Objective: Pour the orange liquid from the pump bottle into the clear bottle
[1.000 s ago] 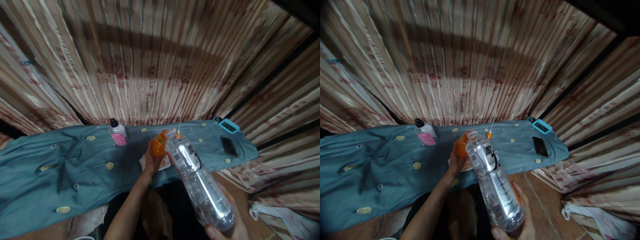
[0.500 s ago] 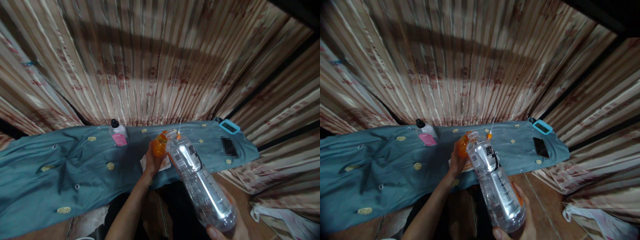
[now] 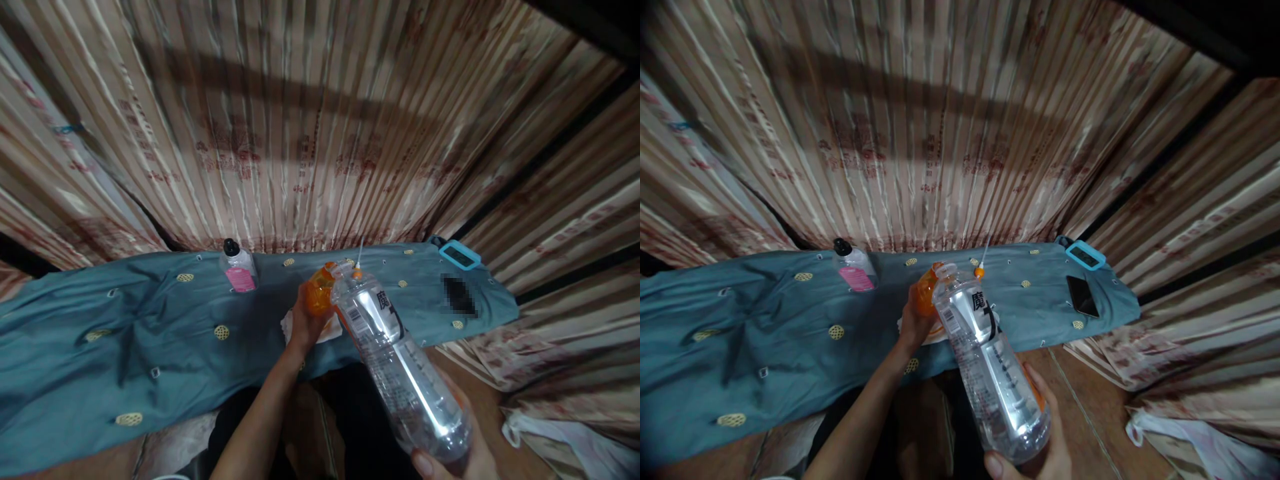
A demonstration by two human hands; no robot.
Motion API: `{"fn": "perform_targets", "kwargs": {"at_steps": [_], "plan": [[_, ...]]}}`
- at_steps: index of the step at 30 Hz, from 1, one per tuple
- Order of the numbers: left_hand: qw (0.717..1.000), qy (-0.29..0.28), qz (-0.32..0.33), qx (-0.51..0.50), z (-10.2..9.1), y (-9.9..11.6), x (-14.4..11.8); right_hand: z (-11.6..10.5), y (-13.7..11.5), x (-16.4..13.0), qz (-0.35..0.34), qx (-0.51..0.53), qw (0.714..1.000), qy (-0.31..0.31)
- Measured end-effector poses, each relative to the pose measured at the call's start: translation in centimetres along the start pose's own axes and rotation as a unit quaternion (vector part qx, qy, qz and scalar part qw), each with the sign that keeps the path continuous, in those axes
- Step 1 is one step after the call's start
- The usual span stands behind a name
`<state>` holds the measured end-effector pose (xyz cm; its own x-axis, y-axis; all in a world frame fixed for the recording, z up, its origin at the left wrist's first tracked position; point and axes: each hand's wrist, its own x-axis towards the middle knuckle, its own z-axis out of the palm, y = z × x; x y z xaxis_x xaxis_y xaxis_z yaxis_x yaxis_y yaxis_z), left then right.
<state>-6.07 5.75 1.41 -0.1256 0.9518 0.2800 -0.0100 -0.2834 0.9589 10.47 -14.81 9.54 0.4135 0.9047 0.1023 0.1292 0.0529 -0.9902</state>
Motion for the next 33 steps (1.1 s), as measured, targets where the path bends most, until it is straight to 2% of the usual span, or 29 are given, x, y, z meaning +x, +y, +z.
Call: {"fn": "perform_targets", "kwargs": {"at_steps": [4, 12, 19, 24, 28, 33], "plan": [[1.0, -0.014, -0.007, -0.004, 0.0, 0.3, 0.0, -0.4, 0.0, 0.0, 0.001, -0.012, 1.0, -0.01], [1.0, 0.001, 0.003, -0.004, 0.1, -0.1, 0.0, -0.7, 0.2, 0.0, 0.001, -0.031, 0.999, -0.011], [1.0, 0.012, 0.025, -0.001, 0.3, -0.6, 0.0, -0.9, 0.4, 0.1, 0.003, 0.001, 1.0, -0.017], [1.0, 0.004, 0.018, 0.021, 0.2, -0.8, 0.0, -1.3, 0.9, 0.3, 0.01, 0.04, 0.997, -0.071], [1.0, 0.0, 0.008, 0.005, 0.3, -0.7, 0.0, -1.1, 1.2, 0.2, 0.034, 0.091, 0.995, -0.015], [1.0, 0.009, 0.012, 0.006, 0.4, -0.8, 0.0, -2.5, 2.3, 0.8, 0.003, 0.079, 0.993, -0.093]]}}
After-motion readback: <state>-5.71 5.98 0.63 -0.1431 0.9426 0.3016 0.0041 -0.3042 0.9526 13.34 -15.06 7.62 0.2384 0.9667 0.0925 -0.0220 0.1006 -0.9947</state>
